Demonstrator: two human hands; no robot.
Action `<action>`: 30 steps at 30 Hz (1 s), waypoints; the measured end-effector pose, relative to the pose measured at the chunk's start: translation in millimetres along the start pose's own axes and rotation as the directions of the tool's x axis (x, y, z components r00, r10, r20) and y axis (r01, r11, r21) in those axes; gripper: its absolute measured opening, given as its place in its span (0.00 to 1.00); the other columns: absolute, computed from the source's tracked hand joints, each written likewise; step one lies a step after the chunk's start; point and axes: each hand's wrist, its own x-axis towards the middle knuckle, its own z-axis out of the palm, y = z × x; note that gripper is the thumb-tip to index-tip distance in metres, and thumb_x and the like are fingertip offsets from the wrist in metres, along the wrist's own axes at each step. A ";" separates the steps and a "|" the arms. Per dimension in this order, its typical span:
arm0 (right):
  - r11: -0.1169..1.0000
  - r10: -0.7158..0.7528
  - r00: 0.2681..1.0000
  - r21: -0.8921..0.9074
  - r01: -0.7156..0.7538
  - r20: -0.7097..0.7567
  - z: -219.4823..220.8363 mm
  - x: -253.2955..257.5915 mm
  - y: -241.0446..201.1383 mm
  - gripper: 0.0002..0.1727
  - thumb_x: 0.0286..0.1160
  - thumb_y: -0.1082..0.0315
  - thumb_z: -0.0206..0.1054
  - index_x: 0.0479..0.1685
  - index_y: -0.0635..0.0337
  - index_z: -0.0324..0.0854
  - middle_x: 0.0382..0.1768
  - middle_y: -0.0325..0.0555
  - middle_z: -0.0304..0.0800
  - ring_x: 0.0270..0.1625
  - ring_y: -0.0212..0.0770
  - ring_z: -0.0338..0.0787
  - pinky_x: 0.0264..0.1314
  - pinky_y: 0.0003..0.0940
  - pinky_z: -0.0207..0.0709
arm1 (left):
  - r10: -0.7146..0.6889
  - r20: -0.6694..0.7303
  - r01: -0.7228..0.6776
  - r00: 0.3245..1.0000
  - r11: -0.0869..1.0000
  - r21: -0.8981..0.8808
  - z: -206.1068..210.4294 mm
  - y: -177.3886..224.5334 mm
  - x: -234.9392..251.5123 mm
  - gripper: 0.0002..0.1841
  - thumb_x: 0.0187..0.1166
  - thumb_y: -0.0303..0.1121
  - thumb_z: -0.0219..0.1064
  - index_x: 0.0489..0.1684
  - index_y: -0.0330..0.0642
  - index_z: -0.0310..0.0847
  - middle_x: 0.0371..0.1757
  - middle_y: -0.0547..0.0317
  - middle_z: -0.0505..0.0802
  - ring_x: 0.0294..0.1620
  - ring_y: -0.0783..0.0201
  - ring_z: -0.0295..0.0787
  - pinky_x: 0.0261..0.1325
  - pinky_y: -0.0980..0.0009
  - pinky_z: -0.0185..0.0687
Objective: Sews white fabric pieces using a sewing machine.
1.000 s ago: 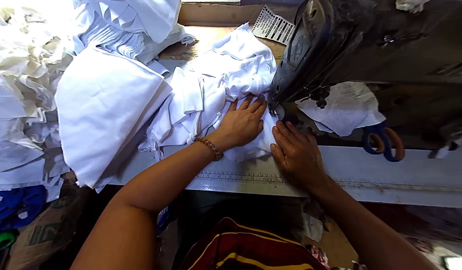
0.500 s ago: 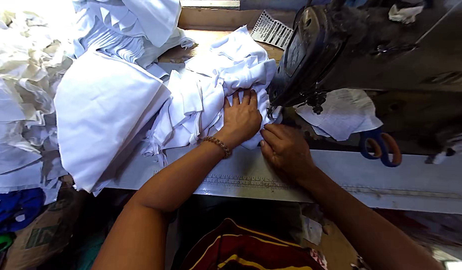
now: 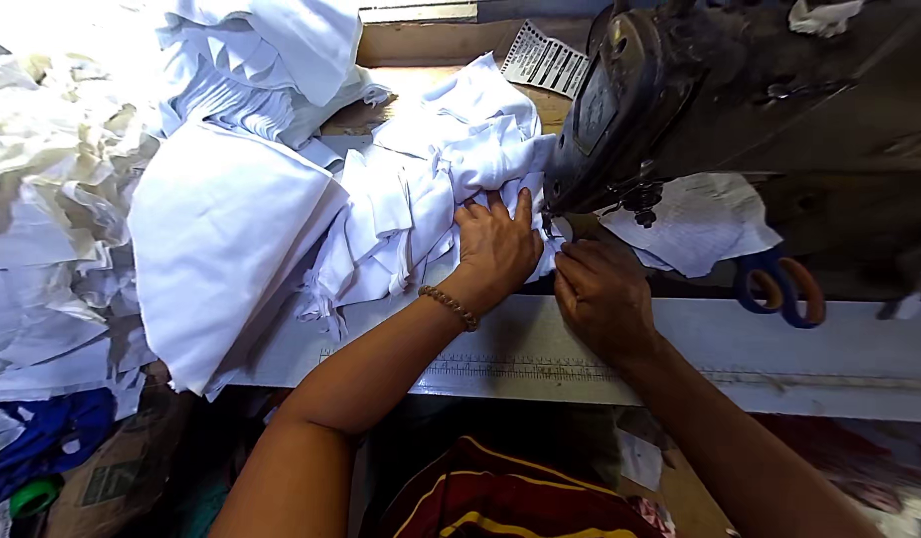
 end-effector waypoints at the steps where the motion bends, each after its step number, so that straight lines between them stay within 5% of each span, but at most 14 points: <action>1: 1.000 0.008 1.000 0.001 -0.008 0.002 0.3 -0.4 0.6 0.17 0.79 0.69 0.56 0.40 0.67 0.91 0.56 0.60 0.94 0.65 0.62 0.90 0.65 0.58 0.81 | -0.009 -0.002 0.009 1.000 1.000 -0.002 1.9 -0.7 2.9 0.33 0.87 0.50 0.44 0.92 0.48 0.61 0.76 0.19 0.77 0.66 0.20 0.78 0.57 0.31 0.70; 3: 1.000 0.019 1.000 0.006 -0.019 0.007 0.3 -2.2 0.6 0.18 0.80 0.68 0.54 0.41 0.67 0.91 0.58 0.60 0.93 0.66 0.62 0.90 0.66 0.58 0.80 | -0.021 -0.003 0.020 1.000 1.000 -0.020 6.4 -3.9 8.5 0.33 0.88 0.49 0.43 0.93 0.48 0.60 0.79 0.24 0.76 0.71 0.21 0.76 0.58 0.31 0.71; 6: 1.000 0.012 1.000 0.028 -0.011 -0.010 1.0 -3.5 1.9 0.18 0.80 0.68 0.54 0.43 0.68 0.92 0.57 0.60 0.94 0.66 0.61 0.90 0.67 0.57 0.80 | 0.003 -0.044 -0.006 0.999 0.997 -0.080 13.6 -19.1 24.0 0.31 0.89 0.45 0.43 0.92 0.49 0.60 0.85 0.33 0.74 0.81 0.26 0.70 0.72 0.32 0.68; 9: 0.998 0.012 1.000 0.057 -0.010 -0.028 1.5 -4.9 3.0 0.18 0.80 0.67 0.55 0.42 0.66 0.92 0.55 0.58 0.95 0.63 0.59 0.92 0.65 0.56 0.81 | 0.065 -0.030 -0.070 0.997 0.981 -0.182 15.1 -40.7 45.0 0.30 0.90 0.41 0.43 0.94 0.51 0.57 0.91 0.42 0.68 0.89 0.31 0.59 0.84 0.33 0.52; 13: 0.995 0.032 0.999 0.096 -0.031 -0.005 -1.2 -6.6 3.1 0.18 0.80 0.66 0.55 0.42 0.66 0.93 0.56 0.59 0.94 0.64 0.60 0.91 0.67 0.57 0.79 | 0.124 0.039 -0.109 0.992 0.957 -0.267 8.6 -51.7 64.6 0.31 0.91 0.41 0.43 0.96 0.56 0.53 0.94 0.50 0.62 0.94 0.36 0.49 0.89 0.34 0.41; 16: 0.993 0.036 0.999 0.111 -0.035 -0.007 -1.9 -7.8 4.1 0.19 0.80 0.66 0.56 0.42 0.66 0.93 0.56 0.59 0.94 0.63 0.60 0.91 0.67 0.57 0.79 | 0.173 0.023 -0.161 0.985 0.951 -0.262 9.6 -53.5 74.0 0.30 0.90 0.42 0.44 0.95 0.58 0.55 0.95 0.54 0.62 0.95 0.39 0.49 0.90 0.36 0.43; 18: 0.992 0.034 0.999 0.120 -0.033 -0.012 -2.3 -10.0 5.4 0.19 0.80 0.64 0.56 0.40 0.65 0.92 0.55 0.59 0.95 0.62 0.61 0.91 0.65 0.58 0.80 | 0.186 -0.027 -0.187 0.982 0.949 -0.252 14.0 -50.1 76.2 0.29 0.90 0.42 0.46 0.93 0.60 0.61 0.93 0.53 0.65 0.93 0.39 0.54 0.89 0.36 0.47; 20: 0.989 0.015 0.999 0.151 -0.010 -0.034 -2.7 -10.9 4.6 0.19 0.80 0.64 0.56 0.39 0.65 0.92 0.52 0.59 0.95 0.60 0.61 0.92 0.64 0.57 0.81 | 0.179 -0.132 -0.206 0.975 0.951 -0.232 10.9 -46.1 64.7 0.25 0.90 0.37 0.51 0.87 0.55 0.72 0.86 0.47 0.77 0.86 0.40 0.69 0.84 0.42 0.64; 23: 0.978 -0.028 0.995 0.204 0.046 -0.093 -7.7 -12.3 3.5 0.19 0.82 0.63 0.57 0.40 0.65 0.92 0.48 0.57 0.96 0.54 0.58 0.93 0.61 0.54 0.81 | 0.136 -0.275 -0.210 0.952 0.942 -0.263 -39.2 -40.4 6.8 0.14 0.82 0.21 0.60 0.61 0.35 0.86 0.61 0.43 0.91 0.66 0.47 0.87 0.68 0.54 0.82; 26: 0.959 -0.074 0.988 0.262 0.108 -0.135 -8.5 -13.1 0.6 0.18 0.82 0.63 0.58 0.40 0.64 0.92 0.46 0.56 0.96 0.53 0.55 0.94 0.61 0.51 0.81 | -0.052 -0.305 -0.030 0.951 0.966 -0.258 -75.1 -72.7 -46.2 0.13 0.74 0.28 0.72 0.54 0.33 0.89 0.53 0.41 0.91 0.59 0.45 0.89 0.60 0.51 0.85; 28: 0.939 -0.104 0.985 0.314 0.142 -0.135 -7.5 -12.6 -4.5 0.17 0.81 0.63 0.59 0.40 0.64 0.92 0.45 0.55 0.96 0.52 0.54 0.93 0.61 0.48 0.82 | -0.148 -0.189 0.100 0.971 0.966 -0.239 -61.4 -114.2 -60.6 0.20 0.71 0.36 0.77 0.57 0.33 0.88 0.55 0.38 0.90 0.60 0.41 0.88 0.62 0.45 0.83; 30: 0.914 -0.143 0.982 0.364 0.178 -0.121 -7.6 -10.7 -9.9 0.16 0.81 0.64 0.60 0.39 0.64 0.93 0.44 0.54 0.96 0.52 0.53 0.93 0.60 0.46 0.82 | -0.119 -0.242 0.055 0.963 0.965 -0.258 -34.3 -141.7 -71.8 0.13 0.76 0.31 0.72 0.52 0.32 0.90 0.53 0.39 0.94 0.60 0.41 0.91 0.65 0.46 0.83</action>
